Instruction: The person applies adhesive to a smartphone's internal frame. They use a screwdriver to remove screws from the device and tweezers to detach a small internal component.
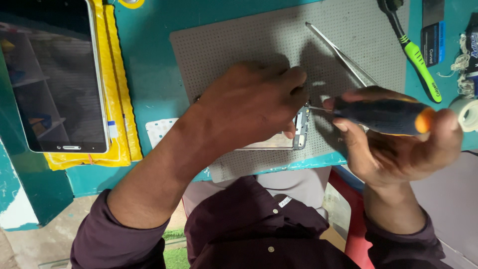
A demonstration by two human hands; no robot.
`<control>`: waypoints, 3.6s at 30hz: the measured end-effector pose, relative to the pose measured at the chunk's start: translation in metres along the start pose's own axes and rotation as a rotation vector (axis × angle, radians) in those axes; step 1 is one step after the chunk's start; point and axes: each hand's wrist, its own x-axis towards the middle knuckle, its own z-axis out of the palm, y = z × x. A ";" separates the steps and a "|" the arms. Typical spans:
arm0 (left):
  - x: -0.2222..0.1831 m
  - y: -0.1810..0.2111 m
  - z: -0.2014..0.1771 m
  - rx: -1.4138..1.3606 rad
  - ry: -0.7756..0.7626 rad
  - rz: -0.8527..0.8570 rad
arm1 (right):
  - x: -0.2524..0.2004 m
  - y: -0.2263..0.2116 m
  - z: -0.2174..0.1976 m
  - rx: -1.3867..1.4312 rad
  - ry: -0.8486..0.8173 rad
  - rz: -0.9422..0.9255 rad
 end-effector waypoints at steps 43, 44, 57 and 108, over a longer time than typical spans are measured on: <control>-0.003 -0.006 -0.006 -0.109 0.036 0.077 | 0.030 -0.020 -0.006 0.131 -0.066 0.115; -0.003 -0.006 -0.006 -0.120 0.031 0.073 | 0.031 -0.021 -0.007 0.167 -0.079 0.137; 0.004 -0.004 -0.012 -0.075 -0.123 -0.008 | 0.038 -0.017 -0.004 0.225 -0.117 0.112; 0.000 -0.021 0.001 -0.121 0.009 0.070 | 0.036 -0.015 -0.004 0.223 -0.126 0.119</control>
